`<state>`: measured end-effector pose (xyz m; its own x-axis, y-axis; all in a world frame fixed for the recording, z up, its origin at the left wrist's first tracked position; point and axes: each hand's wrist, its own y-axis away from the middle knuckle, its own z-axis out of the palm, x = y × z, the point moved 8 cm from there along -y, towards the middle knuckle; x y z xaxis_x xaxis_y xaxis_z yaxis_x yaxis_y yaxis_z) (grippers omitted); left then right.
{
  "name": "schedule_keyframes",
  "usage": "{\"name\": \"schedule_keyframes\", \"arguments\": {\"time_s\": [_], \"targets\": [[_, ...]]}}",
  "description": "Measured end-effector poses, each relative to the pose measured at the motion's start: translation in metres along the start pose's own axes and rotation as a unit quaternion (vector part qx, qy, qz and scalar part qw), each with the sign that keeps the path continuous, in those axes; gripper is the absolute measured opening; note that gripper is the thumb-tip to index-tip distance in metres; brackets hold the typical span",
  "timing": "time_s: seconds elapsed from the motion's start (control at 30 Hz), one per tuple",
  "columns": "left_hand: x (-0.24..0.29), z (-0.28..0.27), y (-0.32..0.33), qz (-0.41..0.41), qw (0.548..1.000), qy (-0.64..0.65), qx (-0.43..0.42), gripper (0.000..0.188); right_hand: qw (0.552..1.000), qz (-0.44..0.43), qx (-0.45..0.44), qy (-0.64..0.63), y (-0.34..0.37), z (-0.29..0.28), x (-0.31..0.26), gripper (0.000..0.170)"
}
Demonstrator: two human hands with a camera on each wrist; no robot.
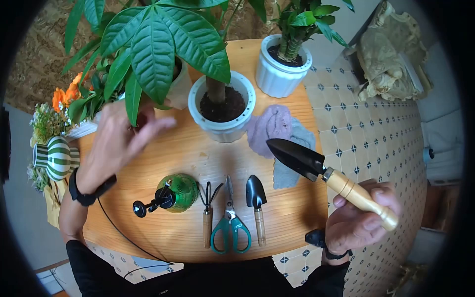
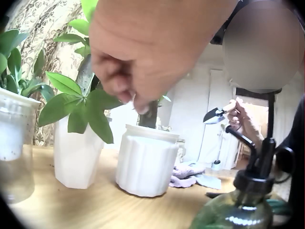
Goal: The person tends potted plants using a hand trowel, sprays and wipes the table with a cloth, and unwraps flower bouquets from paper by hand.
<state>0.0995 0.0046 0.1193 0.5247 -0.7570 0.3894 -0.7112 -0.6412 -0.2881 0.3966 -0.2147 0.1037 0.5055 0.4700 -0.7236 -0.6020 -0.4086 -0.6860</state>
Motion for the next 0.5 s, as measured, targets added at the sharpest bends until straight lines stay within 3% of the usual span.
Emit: {"name": "schedule_keyframes", "arguments": {"time_s": [0.03,0.1,0.13,0.2,0.23,0.27,0.3,0.37,0.47,0.5], "targets": [[0.006,0.004,0.003,0.003,1.0,0.004,0.001,0.032,1.0,-0.003,0.0,0.004,-0.01,0.007,-0.004,0.043],[-0.006,0.03,0.011,-0.12,0.983,0.099,-0.095,0.07,0.991,-0.099,-0.081,0.044,-0.026,0.037,-0.024,0.042],[-0.008,0.032,0.013,-0.118,0.983,0.103,-0.091,0.07,0.99,-0.104,-0.082,0.046,-0.033,0.05,-0.026,0.042],[-0.01,0.05,0.016,-0.071,0.986,0.041,-0.147,0.094,0.967,-0.174,-0.16,0.098,-0.04,0.089,-0.038,0.037],[-0.019,0.061,0.018,-0.103,0.973,0.1,-0.18,0.101,0.946,-0.205,-0.214,0.131,-0.044,0.106,-0.04,0.036],[-0.023,0.067,0.015,-0.101,0.974,0.104,-0.175,0.101,0.921,-0.235,-0.266,0.164,-0.045,0.12,-0.042,0.036],[-0.022,0.072,0.01,-0.085,0.973,0.151,-0.154,0.102,0.94,-0.177,-0.249,0.149,-0.045,0.129,-0.034,0.031],[-0.023,0.085,0.0,-0.057,0.956,0.265,-0.113,0.109,0.95,-0.143,-0.256,0.111,-0.046,0.15,-0.019,0.02],[-0.035,0.107,-0.007,-0.056,0.944,0.32,-0.049,0.115,0.952,-0.088,-0.274,0.102,-0.045,0.17,0.003,0.016],[-0.038,0.11,-0.012,-0.037,0.94,0.338,-0.022,0.121,0.958,-0.128,-0.236,0.1,-0.049,0.178,0.001,0.014]]}}
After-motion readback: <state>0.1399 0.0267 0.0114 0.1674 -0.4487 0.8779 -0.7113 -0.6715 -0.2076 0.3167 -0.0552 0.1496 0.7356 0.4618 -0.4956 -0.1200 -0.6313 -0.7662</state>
